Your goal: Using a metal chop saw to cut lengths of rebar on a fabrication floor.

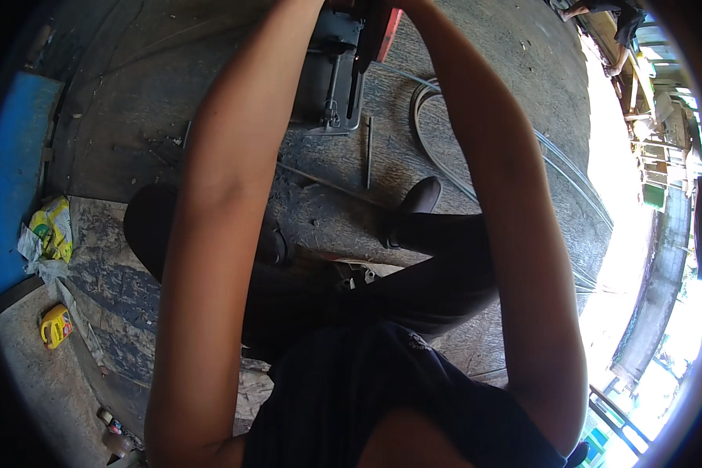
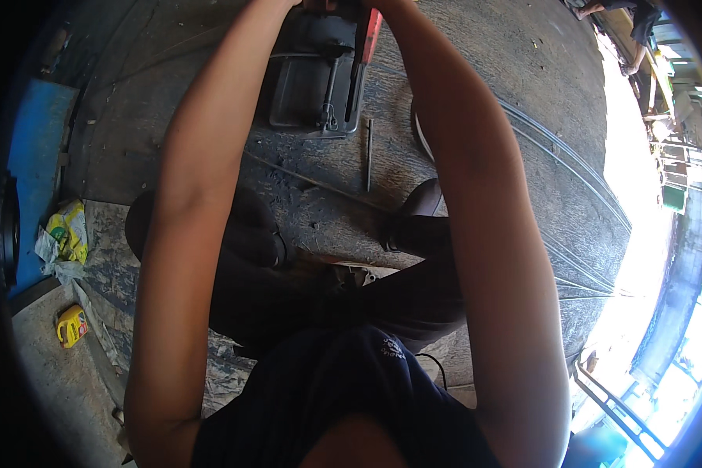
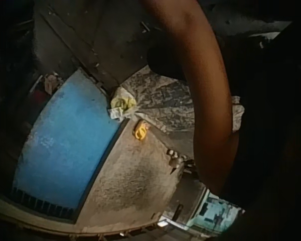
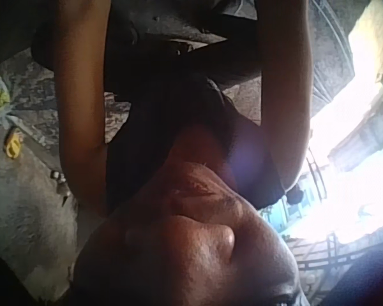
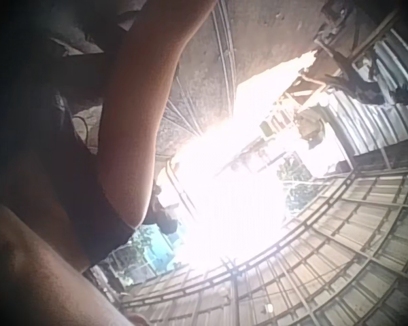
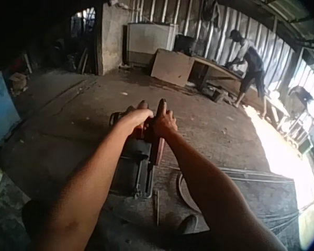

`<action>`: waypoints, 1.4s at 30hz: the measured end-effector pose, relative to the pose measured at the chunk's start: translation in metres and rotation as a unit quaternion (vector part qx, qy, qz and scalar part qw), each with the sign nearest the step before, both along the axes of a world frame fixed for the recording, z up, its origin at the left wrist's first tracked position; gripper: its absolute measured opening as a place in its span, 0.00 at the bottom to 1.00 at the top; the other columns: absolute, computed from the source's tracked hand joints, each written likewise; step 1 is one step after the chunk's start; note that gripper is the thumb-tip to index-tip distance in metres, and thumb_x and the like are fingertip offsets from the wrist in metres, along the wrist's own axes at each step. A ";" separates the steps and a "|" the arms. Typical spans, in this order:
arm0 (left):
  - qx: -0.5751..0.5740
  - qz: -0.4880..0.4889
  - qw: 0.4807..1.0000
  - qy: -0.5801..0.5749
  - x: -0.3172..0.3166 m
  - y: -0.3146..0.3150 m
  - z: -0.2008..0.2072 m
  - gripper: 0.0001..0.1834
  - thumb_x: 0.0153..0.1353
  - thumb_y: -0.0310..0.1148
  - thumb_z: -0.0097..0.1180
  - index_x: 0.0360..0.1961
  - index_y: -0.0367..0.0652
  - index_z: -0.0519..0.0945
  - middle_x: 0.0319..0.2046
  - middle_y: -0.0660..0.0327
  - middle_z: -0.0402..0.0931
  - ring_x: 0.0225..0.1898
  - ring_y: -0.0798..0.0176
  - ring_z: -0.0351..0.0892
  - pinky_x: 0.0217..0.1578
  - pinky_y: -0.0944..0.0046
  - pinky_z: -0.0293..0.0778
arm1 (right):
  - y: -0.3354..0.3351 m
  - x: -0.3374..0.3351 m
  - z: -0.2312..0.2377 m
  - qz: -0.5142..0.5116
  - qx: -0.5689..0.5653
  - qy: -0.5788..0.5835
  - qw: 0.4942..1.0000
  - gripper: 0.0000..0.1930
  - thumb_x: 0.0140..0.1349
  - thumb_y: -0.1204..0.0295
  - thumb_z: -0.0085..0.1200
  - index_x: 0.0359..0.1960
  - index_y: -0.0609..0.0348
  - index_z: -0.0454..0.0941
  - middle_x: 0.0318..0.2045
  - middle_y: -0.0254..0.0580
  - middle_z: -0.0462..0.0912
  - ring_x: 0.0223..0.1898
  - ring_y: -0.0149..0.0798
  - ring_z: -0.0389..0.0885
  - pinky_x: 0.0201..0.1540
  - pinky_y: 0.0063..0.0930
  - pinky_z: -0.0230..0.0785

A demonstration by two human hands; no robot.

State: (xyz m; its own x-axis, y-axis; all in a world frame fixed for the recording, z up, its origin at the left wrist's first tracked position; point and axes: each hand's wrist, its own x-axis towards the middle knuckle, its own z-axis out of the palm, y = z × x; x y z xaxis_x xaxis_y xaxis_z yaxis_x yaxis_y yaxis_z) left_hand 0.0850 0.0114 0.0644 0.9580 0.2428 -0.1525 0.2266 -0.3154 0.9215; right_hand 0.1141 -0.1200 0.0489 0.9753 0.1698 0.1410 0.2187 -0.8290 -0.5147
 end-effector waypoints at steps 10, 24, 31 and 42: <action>0.100 0.064 0.993 0.028 -0.012 -0.016 0.050 0.24 0.70 0.45 0.46 0.39 0.33 0.83 0.34 0.48 0.85 0.32 0.53 0.86 0.34 0.55 0.81 | -0.001 0.033 0.012 0.029 -0.021 0.027 0.999 0.60 0.50 0.44 0.69 0.76 0.49 0.39 0.67 0.73 0.60 0.66 0.75 0.63 0.64 0.61 0.65; 0.063 0.037 0.997 -0.037 0.063 0.001 0.048 0.08 0.54 0.29 0.52 0.28 0.34 0.79 0.25 0.51 0.76 0.23 0.55 0.75 0.26 0.50 0.71 | 0.016 0.120 0.006 0.031 -0.123 0.030 0.992 0.58 0.58 0.56 0.63 0.76 0.58 0.29 0.70 0.75 0.55 0.70 0.67 0.60 0.68 0.52 0.61; 0.083 0.016 0.996 -0.011 0.069 0.005 0.058 0.07 0.52 0.29 0.53 0.25 0.36 0.78 0.22 0.52 0.75 0.24 0.55 0.75 0.26 0.50 0.70 | 0.028 0.158 0.004 0.248 -0.510 -0.052 0.822 0.28 0.60 0.68 0.56 0.63 0.59 0.75 0.65 0.69 0.68 0.70 0.66 0.62 0.64 0.68 0.60; 0.020 0.014 1.000 -0.001 0.109 0.017 0.058 0.04 0.50 0.29 0.52 0.26 0.41 0.75 0.22 0.57 0.71 0.24 0.54 0.73 0.29 0.49 0.71 | -0.159 -0.119 -0.032 -0.070 0.424 0.109 0.896 0.27 0.69 0.63 0.47 0.67 0.63 0.65 0.50 0.52 0.78 0.47 0.52 0.79 0.51 0.43 0.72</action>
State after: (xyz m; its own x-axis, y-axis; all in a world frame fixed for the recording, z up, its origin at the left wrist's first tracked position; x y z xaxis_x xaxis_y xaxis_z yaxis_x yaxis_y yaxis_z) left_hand 0.1940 0.0283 0.1229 0.9512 0.2747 -0.1408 0.2343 -0.3455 0.9087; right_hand -0.0047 -0.2787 0.0173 0.9988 -0.0341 -0.0344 -0.0386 -0.1310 -0.9906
